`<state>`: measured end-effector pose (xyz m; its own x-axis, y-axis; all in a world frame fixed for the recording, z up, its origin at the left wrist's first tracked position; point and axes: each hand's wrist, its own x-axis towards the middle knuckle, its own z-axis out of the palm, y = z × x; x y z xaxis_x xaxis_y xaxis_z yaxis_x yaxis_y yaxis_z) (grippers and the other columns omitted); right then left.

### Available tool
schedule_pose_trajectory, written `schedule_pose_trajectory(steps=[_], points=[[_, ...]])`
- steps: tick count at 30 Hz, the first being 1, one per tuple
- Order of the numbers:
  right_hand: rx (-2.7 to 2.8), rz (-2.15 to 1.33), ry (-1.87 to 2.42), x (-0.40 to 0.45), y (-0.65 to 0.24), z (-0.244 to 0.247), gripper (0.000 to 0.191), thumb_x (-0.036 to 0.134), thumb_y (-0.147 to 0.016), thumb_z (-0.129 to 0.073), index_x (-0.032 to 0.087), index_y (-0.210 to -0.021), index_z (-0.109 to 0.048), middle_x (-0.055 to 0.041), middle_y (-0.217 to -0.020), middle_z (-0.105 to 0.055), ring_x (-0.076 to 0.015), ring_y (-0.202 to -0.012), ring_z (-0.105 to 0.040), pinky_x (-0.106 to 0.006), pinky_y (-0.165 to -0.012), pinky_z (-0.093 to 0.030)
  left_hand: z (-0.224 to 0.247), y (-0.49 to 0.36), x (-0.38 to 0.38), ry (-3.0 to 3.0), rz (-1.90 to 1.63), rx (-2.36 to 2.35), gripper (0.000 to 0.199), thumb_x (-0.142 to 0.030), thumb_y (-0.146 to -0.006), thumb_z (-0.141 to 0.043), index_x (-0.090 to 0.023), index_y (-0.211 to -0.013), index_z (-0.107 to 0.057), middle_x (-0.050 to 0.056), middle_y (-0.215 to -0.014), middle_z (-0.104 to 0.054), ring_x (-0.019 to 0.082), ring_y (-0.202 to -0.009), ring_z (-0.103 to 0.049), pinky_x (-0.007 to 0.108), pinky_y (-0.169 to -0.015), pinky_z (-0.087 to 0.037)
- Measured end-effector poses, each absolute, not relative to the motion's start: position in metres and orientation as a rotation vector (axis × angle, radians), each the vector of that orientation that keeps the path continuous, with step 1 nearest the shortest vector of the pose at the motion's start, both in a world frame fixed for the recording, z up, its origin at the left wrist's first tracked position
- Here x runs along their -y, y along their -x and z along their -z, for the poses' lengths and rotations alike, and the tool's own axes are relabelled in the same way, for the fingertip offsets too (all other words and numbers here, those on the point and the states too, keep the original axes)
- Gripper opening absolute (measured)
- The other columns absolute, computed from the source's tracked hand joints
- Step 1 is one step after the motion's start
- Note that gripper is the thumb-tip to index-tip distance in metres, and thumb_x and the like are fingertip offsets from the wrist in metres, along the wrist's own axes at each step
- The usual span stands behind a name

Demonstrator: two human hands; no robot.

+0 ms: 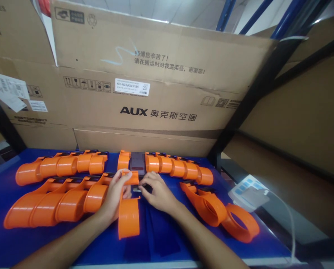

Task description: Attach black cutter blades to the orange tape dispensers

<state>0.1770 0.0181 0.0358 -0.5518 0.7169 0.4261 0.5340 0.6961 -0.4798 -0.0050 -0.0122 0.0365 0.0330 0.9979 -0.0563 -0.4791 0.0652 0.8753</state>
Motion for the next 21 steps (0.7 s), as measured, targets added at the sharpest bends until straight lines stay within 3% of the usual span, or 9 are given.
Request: schedule_pose_trajectory(steps=[9,12,15,18,21], points=[[2.371,-0.295,0.966,-0.020,-0.173,-0.029,0.003,0.020,-0.092,-0.065,0.021,-0.094,-0.067,-0.0072,-0.102,-0.062,-0.0226,-0.095,-0.056,-0.038,-0.085,-0.045,-0.027,0.004,0.009,-0.826,-1.345,-0.871,0.029,-0.044,-0.081,-0.072,-0.024,-0.093,-0.055,-0.011,-0.044,-0.038,0.006,-0.036,-0.029,0.019,-0.041,-0.025],[2.253,-0.323,0.960,-0.018,-0.178,-0.038,0.010,0.025,-0.097,-0.058,0.021,-0.094,-0.066,-0.0064,-0.094,-0.063,-0.0222,-0.091,-0.058,-0.038,-0.084,-0.046,-0.028,0.004,0.010,-0.799,-1.343,-0.873,0.029,-0.043,-0.080,-0.073,-0.024,-0.092,-0.055,-0.011,-0.046,-0.037,0.006,-0.037,-0.029,0.018,-0.042,-0.024],[2.109,-0.412,0.909,-0.014,-0.186,-0.052,0.017,0.031,-0.100,-0.055,0.022,-0.107,-0.066,-0.0057,-0.090,-0.063,-0.0213,-0.086,-0.060,-0.036,-0.081,-0.048,-0.029,0.003,0.010,-0.784,-1.333,-0.877,0.031,-0.044,-0.080,-0.074,-0.024,-0.091,-0.054,-0.012,-0.046,-0.036,0.005,-0.037,-0.028,0.018,-0.041,-0.022],[2.150,-0.518,0.717,-0.006,-0.193,-0.064,0.034,0.042,-0.098,-0.057,0.021,-0.124,-0.061,-0.0079,-0.099,-0.065,-0.0219,-0.088,-0.061,-0.037,-0.081,-0.051,-0.029,0.003,0.009,-0.737,-1.352,-0.879,0.035,-0.046,-0.078,-0.076,-0.024,-0.090,-0.053,-0.012,-0.049,-0.039,0.005,-0.038,-0.030,0.018,-0.041,-0.023],[2.342,-0.568,0.484,0.003,-0.190,-0.072,0.065,0.059,-0.086,-0.067,0.021,-0.136,-0.053,-0.0130,-0.119,-0.064,-0.0282,-0.106,-0.061,-0.044,-0.094,-0.049,-0.031,0.002,0.008,-0.639,-1.416,-0.851,0.039,-0.045,-0.074,-0.079,-0.024,-0.090,-0.051,-0.011,-0.055,-0.047,0.005,-0.040,-0.038,0.017,-0.043,-0.029]])
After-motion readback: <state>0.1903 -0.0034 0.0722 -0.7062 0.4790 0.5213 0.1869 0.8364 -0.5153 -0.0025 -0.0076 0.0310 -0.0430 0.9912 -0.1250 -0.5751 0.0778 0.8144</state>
